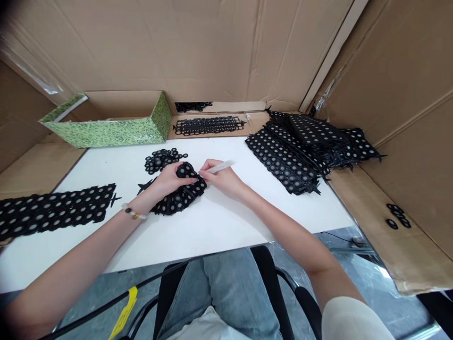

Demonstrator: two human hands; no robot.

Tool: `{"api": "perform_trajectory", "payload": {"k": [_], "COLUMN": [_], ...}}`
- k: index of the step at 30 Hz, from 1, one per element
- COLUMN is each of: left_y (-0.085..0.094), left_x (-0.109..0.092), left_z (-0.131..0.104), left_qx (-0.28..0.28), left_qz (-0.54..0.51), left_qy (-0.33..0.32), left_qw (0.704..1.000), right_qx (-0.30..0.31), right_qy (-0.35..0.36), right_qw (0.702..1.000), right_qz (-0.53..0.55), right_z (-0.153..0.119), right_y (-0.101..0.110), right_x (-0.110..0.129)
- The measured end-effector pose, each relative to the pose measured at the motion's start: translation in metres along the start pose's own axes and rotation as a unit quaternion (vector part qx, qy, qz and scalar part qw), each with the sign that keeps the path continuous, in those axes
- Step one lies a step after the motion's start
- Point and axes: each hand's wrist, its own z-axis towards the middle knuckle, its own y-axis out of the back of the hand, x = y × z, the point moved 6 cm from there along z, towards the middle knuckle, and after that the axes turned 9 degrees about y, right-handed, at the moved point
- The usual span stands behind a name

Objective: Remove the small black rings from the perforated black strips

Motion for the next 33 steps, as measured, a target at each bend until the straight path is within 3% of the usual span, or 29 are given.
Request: {"api": "perform_trajectory", "payload": {"k": [8,12,16,20,26,29,31,33], "left_y": [-0.001,0.001,0.01,0.013,0.01,0.007,0.013,0.027], "left_x": [0.005,0.008,0.008,0.004,-0.002,-0.004,-0.007,-0.017], "left_z": [0.0,0.003,0.005,0.004,0.002,0.003,0.001,-0.006], "left_qx": [-0.03,-0.044,-0.086,-0.083,-0.036,-0.014,-0.038,-0.118], "left_qz": [-0.022,-0.013,0.018,0.027,-0.007,-0.027,-0.022,-0.014], "left_qy": [0.002,0.003,0.0,-0.016,-0.049,-0.061,-0.063,-0.074], "left_qw": [0.999,0.999,0.996,0.996,0.998,0.998,0.997,0.99], "right_qx": [-0.02,-0.033,-0.045,-0.04,-0.065,-0.038,-0.016,-0.024], "right_qy": [0.054,0.064,0.023,-0.041,-0.036,-0.054,-0.074,-0.09], "right_qw": [0.988,0.984,0.998,0.992,0.99,0.988,0.989,0.989], "right_qz": [-0.146,-0.163,-0.04,0.114,0.123,0.136,0.128,0.116], "right_z": [-0.006,-0.007,-0.004,0.0,0.006,0.007,0.005,0.005], "right_y": [-0.008,-0.012,-0.006,-0.004,0.012,0.011,0.006,0.006], "right_x": [0.012,0.012,-0.002,-0.017,-0.007,-0.009,-0.015,-0.021]}}
